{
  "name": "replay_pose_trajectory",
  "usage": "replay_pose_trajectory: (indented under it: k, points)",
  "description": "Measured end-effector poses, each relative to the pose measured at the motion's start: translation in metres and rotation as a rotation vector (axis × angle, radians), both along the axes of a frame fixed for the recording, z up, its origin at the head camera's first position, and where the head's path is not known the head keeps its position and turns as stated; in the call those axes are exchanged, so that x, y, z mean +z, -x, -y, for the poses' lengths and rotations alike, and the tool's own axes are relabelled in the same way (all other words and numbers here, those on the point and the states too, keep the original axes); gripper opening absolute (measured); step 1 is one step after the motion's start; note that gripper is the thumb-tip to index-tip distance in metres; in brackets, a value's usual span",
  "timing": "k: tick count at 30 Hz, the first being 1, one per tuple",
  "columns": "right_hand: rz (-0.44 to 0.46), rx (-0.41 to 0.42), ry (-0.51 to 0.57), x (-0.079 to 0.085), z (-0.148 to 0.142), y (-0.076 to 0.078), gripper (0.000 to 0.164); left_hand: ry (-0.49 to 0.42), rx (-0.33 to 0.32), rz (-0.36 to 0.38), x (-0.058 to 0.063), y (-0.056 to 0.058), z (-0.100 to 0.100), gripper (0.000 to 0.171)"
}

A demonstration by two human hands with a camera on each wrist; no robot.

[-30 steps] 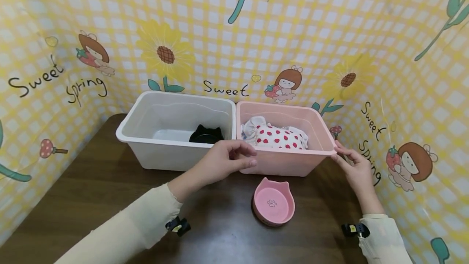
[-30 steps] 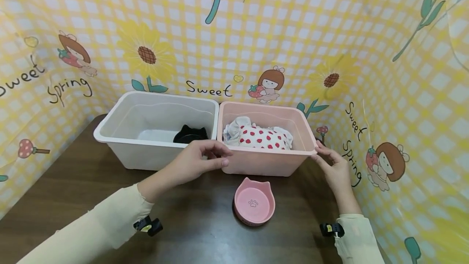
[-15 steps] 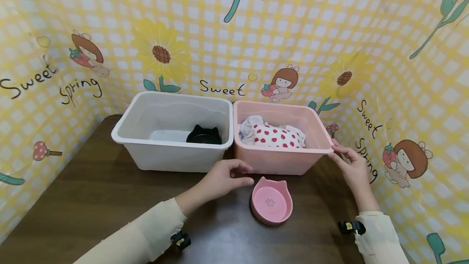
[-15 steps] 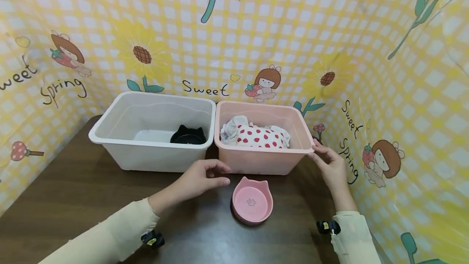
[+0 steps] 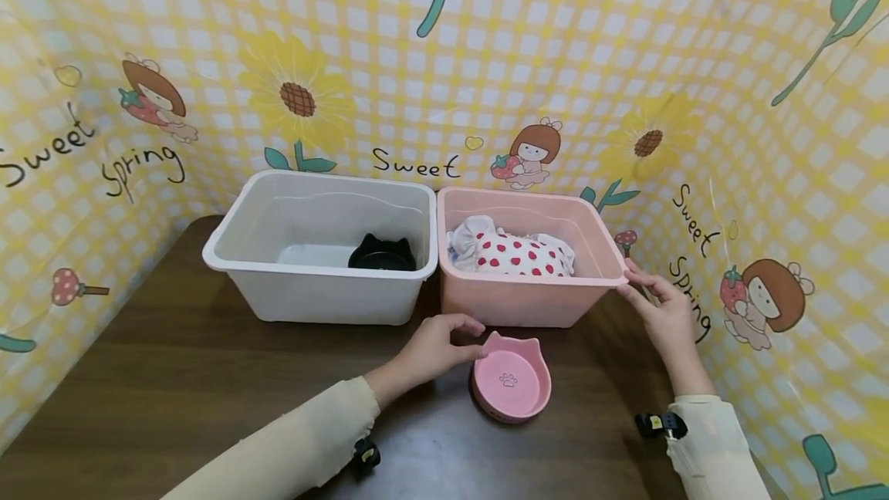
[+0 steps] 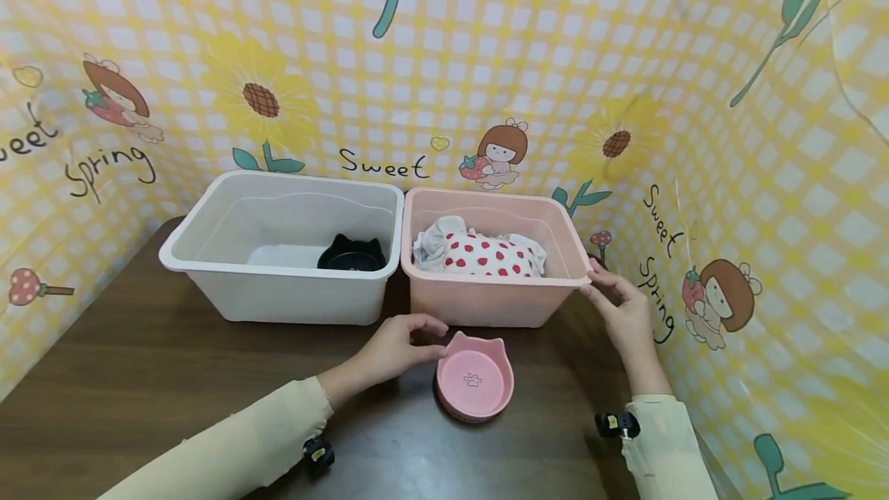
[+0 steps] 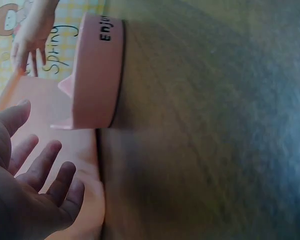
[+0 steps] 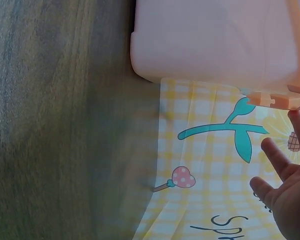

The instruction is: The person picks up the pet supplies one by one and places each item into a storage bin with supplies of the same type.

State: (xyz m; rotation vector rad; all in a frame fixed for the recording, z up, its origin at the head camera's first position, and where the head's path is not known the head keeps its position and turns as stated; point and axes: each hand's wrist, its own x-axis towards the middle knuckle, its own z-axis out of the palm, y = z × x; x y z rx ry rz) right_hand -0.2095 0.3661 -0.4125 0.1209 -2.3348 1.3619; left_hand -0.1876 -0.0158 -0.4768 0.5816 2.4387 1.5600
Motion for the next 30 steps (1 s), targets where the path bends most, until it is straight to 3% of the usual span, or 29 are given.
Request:
replay_pose_trajectory:
  k: [5, 15, 21, 30]
  points:
    - [-0.003, 0.01, -0.012, 0.01, 0.007, -0.008, 0.033, 0.026, 0.009, 0.021, -0.007, 0.003, -0.008, 0.043]
    - [-0.017, 0.008, 0.002, 0.01, 0.008, -0.007, 0.029, 0.025, -0.02, 0.019, -0.018, 0.017, -0.023, 0.04]
    - [-0.007, -0.004, -0.007, 0.009, 0.006, -0.005, 0.029, 0.028, -0.015, -0.013, -0.02, 0.021, -0.031, 0.028]
    - [-0.015, 0.014, 0.022, -0.012, -0.011, 0.01, 0.03, 0.049, 0.035, -0.015, -0.021, 0.025, -0.037, 0.005]
